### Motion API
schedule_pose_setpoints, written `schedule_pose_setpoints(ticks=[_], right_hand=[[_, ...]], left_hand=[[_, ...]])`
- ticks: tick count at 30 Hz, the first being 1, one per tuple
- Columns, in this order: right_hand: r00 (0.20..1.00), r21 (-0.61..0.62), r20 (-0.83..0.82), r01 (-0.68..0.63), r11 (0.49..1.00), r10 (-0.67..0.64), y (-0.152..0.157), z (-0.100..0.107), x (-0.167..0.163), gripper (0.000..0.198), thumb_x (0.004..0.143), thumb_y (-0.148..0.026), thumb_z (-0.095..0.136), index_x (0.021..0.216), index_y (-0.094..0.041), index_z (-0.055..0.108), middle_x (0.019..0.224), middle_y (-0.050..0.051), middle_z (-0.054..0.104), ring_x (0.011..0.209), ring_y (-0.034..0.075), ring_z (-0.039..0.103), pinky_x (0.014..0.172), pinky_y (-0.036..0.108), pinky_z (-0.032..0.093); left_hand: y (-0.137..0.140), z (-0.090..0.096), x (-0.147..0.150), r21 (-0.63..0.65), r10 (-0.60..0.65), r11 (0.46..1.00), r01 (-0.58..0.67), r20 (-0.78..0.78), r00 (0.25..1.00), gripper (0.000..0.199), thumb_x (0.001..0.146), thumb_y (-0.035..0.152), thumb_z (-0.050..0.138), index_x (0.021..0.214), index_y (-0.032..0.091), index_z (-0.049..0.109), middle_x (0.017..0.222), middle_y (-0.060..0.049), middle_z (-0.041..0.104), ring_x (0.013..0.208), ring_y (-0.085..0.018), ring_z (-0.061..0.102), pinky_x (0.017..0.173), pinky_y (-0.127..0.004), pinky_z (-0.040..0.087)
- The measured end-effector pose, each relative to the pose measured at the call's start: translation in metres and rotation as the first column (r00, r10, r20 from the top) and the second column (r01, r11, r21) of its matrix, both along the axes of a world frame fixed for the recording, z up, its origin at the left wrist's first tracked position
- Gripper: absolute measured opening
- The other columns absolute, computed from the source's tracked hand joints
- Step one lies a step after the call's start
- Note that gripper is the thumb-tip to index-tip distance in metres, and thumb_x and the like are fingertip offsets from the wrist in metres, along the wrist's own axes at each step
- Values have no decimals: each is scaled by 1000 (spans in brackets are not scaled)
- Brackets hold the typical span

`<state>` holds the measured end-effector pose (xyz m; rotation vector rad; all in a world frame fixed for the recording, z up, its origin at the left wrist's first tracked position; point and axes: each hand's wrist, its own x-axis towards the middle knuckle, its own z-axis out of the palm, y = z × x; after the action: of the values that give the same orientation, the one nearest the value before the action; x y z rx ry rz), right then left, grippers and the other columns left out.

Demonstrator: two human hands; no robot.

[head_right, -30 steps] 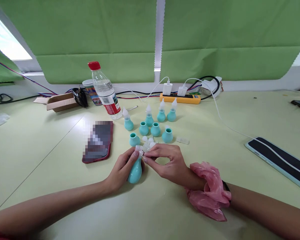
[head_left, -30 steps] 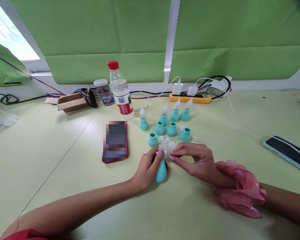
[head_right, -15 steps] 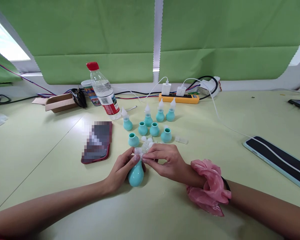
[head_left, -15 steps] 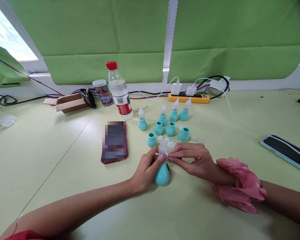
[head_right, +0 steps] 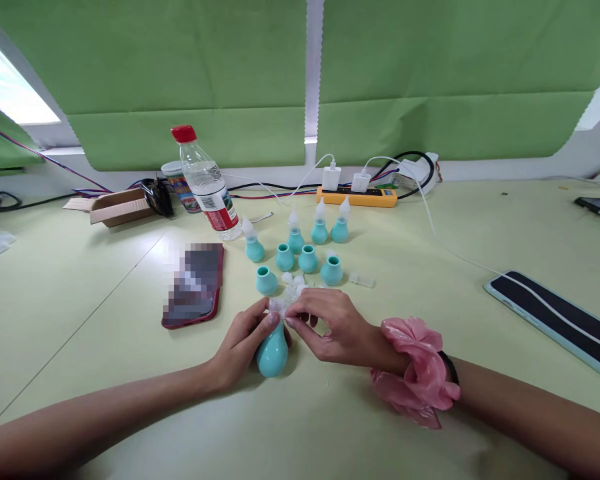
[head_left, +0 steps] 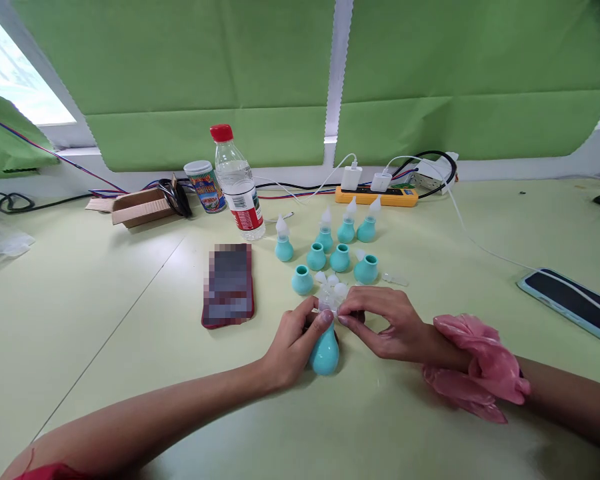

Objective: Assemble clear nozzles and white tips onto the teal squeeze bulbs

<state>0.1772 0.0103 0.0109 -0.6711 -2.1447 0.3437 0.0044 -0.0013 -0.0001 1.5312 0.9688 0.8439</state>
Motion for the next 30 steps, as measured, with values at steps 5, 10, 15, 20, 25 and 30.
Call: schedule_pose_setpoints(ticks=[5,10,15,20,25,30], right_hand=[[1000,-250,-3,-1,968,0,8,12,6,6,75,-15,53,72,-14,57,62,1,58,54,8,50,47,19,43],[997,-452,-36,50,890,-75,19,24,16,12,73,-25,56,70,-13,59,63,2,59,51,8,51,39,18,41],[949,-239,310,129,962,-51,20,16,18,10,72,-15,53,69,-14,62,61,2,62,50,9,49,46,21,39],[871,-186,491,94,978,9,23,2,18,15,69,-8,50,64,-14,63,59,3,63,51,10,53,49,22,37],[959,-291,284,105,951,-19,20,10,16,18,78,-20,48,67,-14,61,51,-1,56,43,6,43,41,19,33],[962,-361,262,28,932,72,-5,11,3,27,81,-35,46,61,-16,49,49,-4,44,44,6,37,41,20,29]], left_hand=[[1,-1,0,-68,25,997,-20,80,997,34,80,48,41,75,15,47,61,0,53,57,-12,48,55,-23,38],[4,-2,1,-151,112,985,-81,216,970,30,81,45,41,77,15,44,59,1,51,53,-11,46,52,-22,37],[4,-2,0,-108,90,991,-78,114,989,30,73,43,54,71,13,49,59,2,47,54,-8,40,50,-20,31],[4,-2,1,-2,88,996,-88,-48,995,33,69,42,58,56,12,48,54,4,34,53,-8,32,49,-21,25],[3,-2,1,115,54,993,-39,-135,989,30,72,41,56,65,13,52,58,3,37,55,-8,33,50,-21,27],[-2,-4,1,412,-52,897,160,-261,964,26,73,35,55,59,13,51,57,1,42,52,-9,38,48,-21,30]])
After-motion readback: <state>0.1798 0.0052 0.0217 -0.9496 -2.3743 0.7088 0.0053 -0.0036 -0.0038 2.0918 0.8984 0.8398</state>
